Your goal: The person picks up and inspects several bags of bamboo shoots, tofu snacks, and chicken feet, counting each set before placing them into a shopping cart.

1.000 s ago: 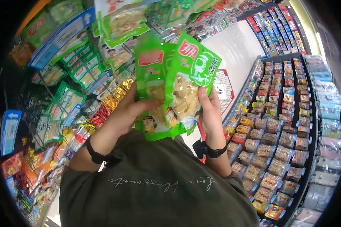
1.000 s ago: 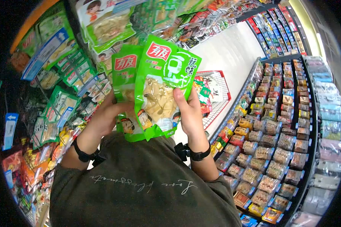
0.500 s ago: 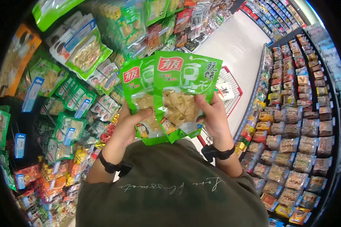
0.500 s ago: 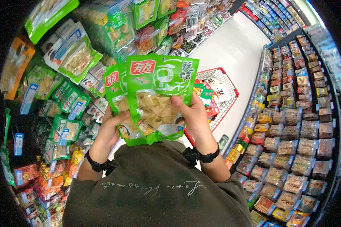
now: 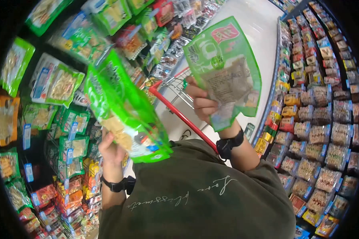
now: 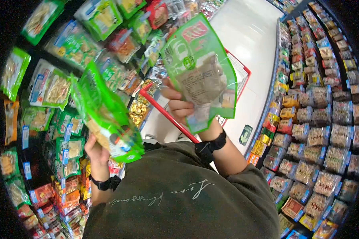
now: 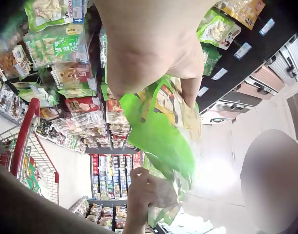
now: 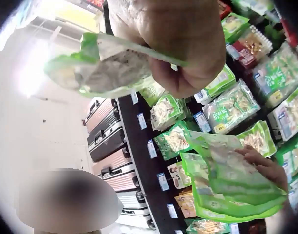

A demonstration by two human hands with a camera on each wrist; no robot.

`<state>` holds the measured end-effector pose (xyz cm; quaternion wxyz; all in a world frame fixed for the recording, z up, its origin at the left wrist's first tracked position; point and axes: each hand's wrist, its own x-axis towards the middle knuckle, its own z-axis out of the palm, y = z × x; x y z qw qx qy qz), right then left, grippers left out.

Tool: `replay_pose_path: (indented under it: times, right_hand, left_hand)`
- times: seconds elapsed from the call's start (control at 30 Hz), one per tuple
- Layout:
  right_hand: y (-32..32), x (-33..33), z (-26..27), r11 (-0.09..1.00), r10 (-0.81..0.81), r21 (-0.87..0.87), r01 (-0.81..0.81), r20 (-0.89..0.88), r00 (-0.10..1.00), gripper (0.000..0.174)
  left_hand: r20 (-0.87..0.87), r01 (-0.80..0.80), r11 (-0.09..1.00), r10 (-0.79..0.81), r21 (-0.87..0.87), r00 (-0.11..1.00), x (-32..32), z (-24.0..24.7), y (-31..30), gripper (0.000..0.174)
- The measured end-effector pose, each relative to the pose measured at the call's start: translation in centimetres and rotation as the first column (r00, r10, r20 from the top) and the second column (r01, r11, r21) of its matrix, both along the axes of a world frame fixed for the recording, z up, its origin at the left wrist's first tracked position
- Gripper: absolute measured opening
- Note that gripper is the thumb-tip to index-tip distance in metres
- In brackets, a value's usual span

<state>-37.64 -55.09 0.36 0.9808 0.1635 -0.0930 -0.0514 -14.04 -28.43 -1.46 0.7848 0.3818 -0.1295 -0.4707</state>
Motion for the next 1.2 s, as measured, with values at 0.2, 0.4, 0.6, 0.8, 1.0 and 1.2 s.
replay_pose_path:
  times: [0.2,0.4,0.6,0.8,1.0,1.2]
  right_hand:
    - [-1.8,-0.7,-1.0,0.998,0.020,0.054,-0.033,0.216,0.976,0.047]
    - [-2.5,-1.1,-0.7,1.000,0.012,0.012,-0.015,0.257,0.966,0.053]
    - [-2.8,-0.7,-0.5,0.959,-0.170,-0.241,0.152,-0.058,0.984,0.054]
    - [0.7,3.7,3.5,0.077,-0.872,-0.988,-0.132,-0.131,0.472,0.042]
    - [2.9,6.3,1.3,-0.086,-0.842,-0.986,-0.146,-0.006,0.539,0.040]
    - [2.4,6.0,-0.4,0.004,-0.858,-0.969,-0.247,-0.130,0.497,0.024]
  left_hand:
    - [-0.012,0.060,0.996,-0.061,-0.063,0.998,2.0,-1.7,0.5,0.073]
    - [0.006,0.041,0.997,-0.040,-0.065,0.999,3.0,-1.9,-1.3,0.078]
    - [0.162,0.019,0.997,-0.031,0.076,0.986,1.6,1.4,-4.2,0.084]
    - [0.205,-0.013,0.989,-0.018,0.149,0.979,-0.2,3.7,-7.5,0.071]
    - [0.300,-0.081,0.986,0.034,0.145,0.953,-0.8,1.7,-8.9,0.082]
    - [0.341,-0.166,0.958,0.078,0.236,0.937,-1.7,2.1,-10.0,0.085]
